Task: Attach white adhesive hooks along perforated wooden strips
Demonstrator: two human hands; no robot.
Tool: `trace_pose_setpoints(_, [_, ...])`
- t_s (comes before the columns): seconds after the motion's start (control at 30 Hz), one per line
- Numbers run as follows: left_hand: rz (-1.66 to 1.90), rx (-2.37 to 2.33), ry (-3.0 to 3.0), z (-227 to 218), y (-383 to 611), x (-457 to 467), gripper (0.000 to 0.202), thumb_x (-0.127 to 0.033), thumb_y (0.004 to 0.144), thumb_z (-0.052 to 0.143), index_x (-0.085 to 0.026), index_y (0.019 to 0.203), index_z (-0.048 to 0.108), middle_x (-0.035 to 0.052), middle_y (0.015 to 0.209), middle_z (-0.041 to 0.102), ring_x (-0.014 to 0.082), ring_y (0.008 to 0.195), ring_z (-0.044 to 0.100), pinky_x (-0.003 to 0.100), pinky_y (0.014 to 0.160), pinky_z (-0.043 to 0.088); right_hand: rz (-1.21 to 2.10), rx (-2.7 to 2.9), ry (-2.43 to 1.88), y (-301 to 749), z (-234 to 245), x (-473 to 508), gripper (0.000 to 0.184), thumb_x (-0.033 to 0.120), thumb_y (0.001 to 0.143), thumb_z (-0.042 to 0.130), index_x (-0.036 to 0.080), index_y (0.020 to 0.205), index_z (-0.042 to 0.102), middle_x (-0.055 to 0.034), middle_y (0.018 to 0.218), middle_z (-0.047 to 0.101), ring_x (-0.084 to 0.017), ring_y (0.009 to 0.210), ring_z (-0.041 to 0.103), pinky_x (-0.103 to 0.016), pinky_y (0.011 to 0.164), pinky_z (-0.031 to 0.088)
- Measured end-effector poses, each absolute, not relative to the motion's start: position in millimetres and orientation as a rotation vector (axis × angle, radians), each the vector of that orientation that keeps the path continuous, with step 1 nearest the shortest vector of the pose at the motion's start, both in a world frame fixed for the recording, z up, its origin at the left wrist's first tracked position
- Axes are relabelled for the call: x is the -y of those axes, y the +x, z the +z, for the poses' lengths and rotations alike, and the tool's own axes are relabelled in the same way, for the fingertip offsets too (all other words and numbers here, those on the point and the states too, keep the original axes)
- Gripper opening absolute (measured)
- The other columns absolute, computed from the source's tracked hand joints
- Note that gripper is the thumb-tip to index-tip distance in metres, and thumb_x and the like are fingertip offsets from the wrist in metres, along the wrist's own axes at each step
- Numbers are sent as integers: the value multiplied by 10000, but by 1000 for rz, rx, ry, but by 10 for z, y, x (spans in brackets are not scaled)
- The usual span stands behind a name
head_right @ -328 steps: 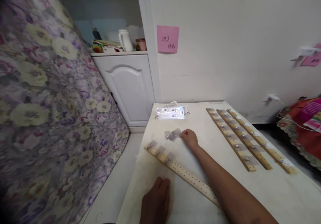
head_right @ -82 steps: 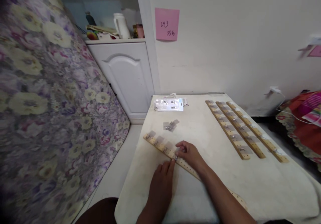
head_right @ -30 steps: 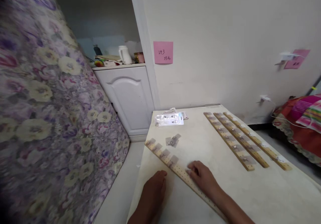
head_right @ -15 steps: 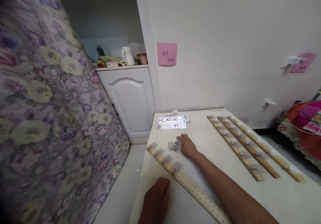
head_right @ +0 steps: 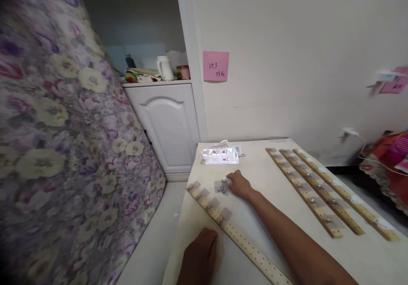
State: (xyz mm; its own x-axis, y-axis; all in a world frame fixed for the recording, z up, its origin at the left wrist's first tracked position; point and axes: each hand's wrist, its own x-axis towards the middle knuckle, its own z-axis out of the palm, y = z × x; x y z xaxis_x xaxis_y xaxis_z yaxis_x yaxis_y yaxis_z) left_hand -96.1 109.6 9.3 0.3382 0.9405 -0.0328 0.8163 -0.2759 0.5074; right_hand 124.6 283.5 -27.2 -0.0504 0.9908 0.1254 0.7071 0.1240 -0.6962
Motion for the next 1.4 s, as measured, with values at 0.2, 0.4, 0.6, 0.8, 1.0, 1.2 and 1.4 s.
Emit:
trace_pose_setpoints(0.2, [331,-1556,2172,120,-930,-1105,258,-171,869,334,-214,929,581,31,970,610,163,887,591,262,776,427,668,1688,-1627,1244,-258,-2836,193,197,628,638,186,820,628,-25,887,529,-147,740,509,-263,698,388])
trace_pose_setpoints(0.4, [346,-1533,2178,152,-925,-1105,262,-192,887,325,-209,912,585,35,958,607,155,869,590,246,771,432,831,1524,-1519,1362,-206,-2700,92,262,668,578,179,702,554,23,658,540,-131,636,496,-238,602,379])
trace_pose_setpoints(0.6, [386,-1514,2186,177,-903,-1074,273,-178,892,325,-204,938,593,41,951,606,156,866,592,244,776,441,1043,1425,-1464,1609,-88,-2353,257,434,726,570,180,692,539,58,522,494,-84,448,406,-211,445,306])
trace_pose_setpoints(0.8, [456,-1405,2226,166,-845,-966,280,-164,892,330,-209,968,595,35,937,606,154,868,588,254,799,447,1322,1386,-1393,1736,42,-1681,358,526,730,599,177,718,523,21,599,604,-65,386,415,-203,382,302])
trace_pose_setpoints(1.0, [458,-1362,2244,104,-764,-853,338,-151,886,324,-207,1100,580,50,995,607,165,910,583,275,824,465,1595,1288,-1234,1503,-4,-1274,324,470,721,660,157,770,594,27,615,583,-53,439,417,-190,415,300])
trace_pose_setpoints(1.2, [303,-1444,2303,46,-677,-790,462,-117,874,319,-177,1310,458,87,1102,597,193,991,564,315,872,466,1567,1252,-1273,1316,-93,-1307,351,487,703,668,151,793,624,52,562,522,-39,403,359,-192,391,248])
trace_pose_setpoints(1.4, [198,-1496,2445,-72,-636,-782,539,-38,842,336,-144,1367,391,125,1120,587,219,1000,553,344,864,466,1521,1283,-1337,1310,-104,-1341,348,474,721,648,150,846,653,70,479,467,-46,374,334,-200,382,234])
